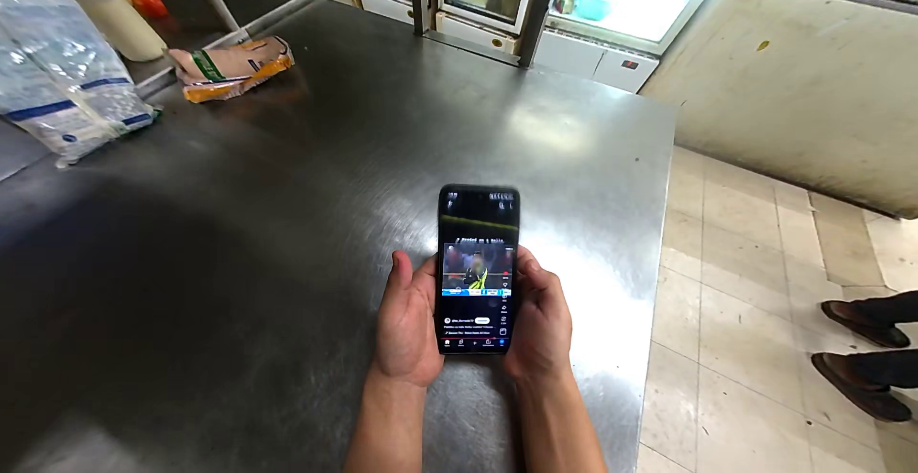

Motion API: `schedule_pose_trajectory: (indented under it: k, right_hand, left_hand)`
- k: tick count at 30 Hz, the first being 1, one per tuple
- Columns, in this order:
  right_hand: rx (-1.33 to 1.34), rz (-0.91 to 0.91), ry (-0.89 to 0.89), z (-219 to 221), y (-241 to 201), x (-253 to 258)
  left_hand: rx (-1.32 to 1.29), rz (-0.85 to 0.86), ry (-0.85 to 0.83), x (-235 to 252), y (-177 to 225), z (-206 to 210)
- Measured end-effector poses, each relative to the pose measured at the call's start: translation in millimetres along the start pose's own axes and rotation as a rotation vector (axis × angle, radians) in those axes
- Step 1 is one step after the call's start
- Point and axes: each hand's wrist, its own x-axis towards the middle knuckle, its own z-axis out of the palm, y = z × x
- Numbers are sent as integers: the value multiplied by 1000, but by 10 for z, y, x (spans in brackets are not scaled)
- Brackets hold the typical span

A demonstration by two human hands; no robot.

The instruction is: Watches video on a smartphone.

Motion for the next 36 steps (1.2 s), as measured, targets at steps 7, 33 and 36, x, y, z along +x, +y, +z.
schedule_pose_trajectory:
  k: [7,33,36]
  right_hand:
    - [-4,0,7,5,-3,-7]
    - [-11,2,-1,-16,12,0]
    - [-11,0,-2,-14,8,-4]
  left_hand:
    - [-11,3,-5,0,-2,-4]
    - [-7,-4,24,-1,3,11]
    - [-4,-5,24,-2,0,7]
